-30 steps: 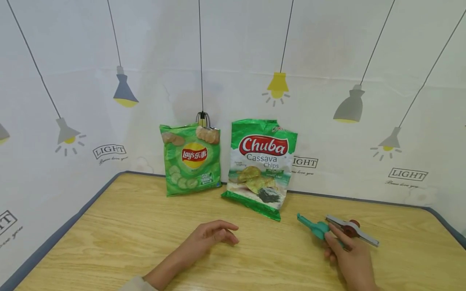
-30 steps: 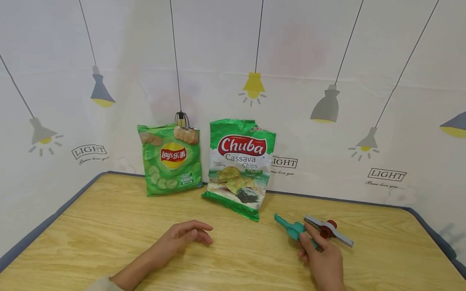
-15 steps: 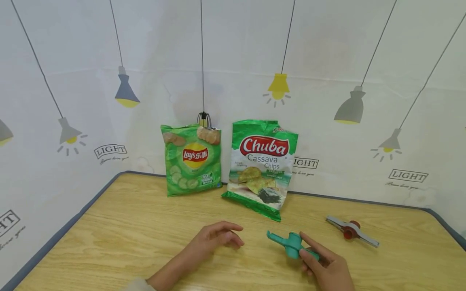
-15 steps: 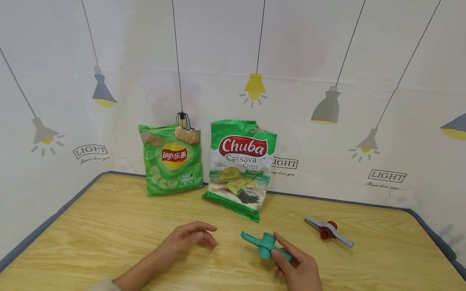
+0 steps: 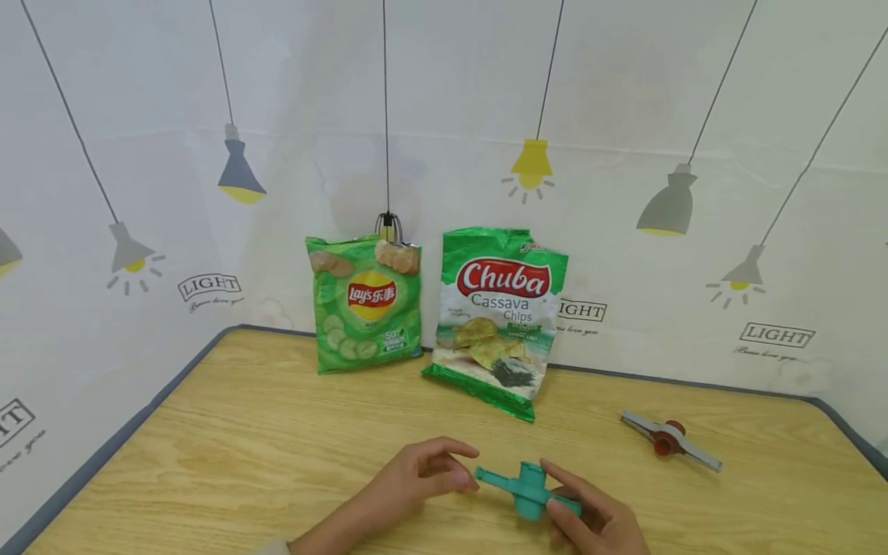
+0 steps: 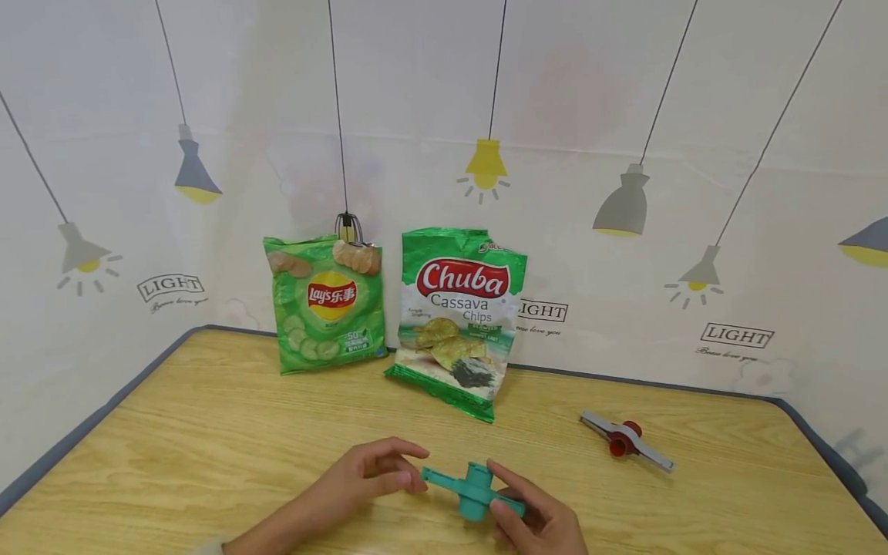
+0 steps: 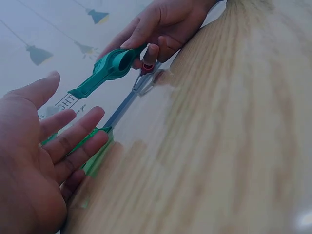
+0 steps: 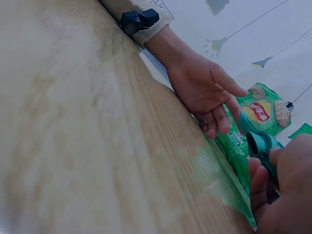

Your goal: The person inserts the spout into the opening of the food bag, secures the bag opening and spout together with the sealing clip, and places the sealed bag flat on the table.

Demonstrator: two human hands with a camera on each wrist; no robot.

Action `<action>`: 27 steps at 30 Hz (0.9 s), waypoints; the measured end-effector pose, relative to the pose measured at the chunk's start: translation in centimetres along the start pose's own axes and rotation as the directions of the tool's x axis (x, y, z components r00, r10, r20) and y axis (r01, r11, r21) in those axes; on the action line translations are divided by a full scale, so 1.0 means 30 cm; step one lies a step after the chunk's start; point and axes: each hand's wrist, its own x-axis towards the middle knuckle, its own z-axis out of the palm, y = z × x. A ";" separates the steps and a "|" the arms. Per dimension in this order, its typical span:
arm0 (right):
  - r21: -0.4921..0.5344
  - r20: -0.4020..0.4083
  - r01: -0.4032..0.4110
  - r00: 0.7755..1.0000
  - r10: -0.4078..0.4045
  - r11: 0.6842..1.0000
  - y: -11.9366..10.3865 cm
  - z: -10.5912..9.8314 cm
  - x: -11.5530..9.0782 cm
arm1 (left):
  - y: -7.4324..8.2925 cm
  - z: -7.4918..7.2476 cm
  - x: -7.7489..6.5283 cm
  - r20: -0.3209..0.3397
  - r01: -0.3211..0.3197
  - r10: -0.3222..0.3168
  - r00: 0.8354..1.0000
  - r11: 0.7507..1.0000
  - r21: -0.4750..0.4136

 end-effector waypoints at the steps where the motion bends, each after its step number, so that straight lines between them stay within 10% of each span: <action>1: -0.001 0.011 -0.008 1.000 0.008 1.000 -0.002 0.001 -0.002 | -0.001 0.001 -0.001 0.009 0.004 -0.004 1.000 1.000 -0.002; 8: -0.030 0.074 -0.045 0.996 0.047 0.999 -0.010 -0.002 -0.007 | -0.006 0.000 -0.005 0.009 0.016 -0.017 1.000 0.996 0.087; 19: -0.079 0.236 0.154 0.963 -0.132 0.985 0.010 -0.014 -0.011 | -0.010 0.001 -0.004 0.025 -0.004 0.001 1.000 0.993 0.122; 27: -0.033 0.225 -0.124 0.966 0.128 0.992 0.004 -0.020 0.000 | -0.002 0.003 -0.007 -0.031 0.031 -0.026 0.999 0.987 0.155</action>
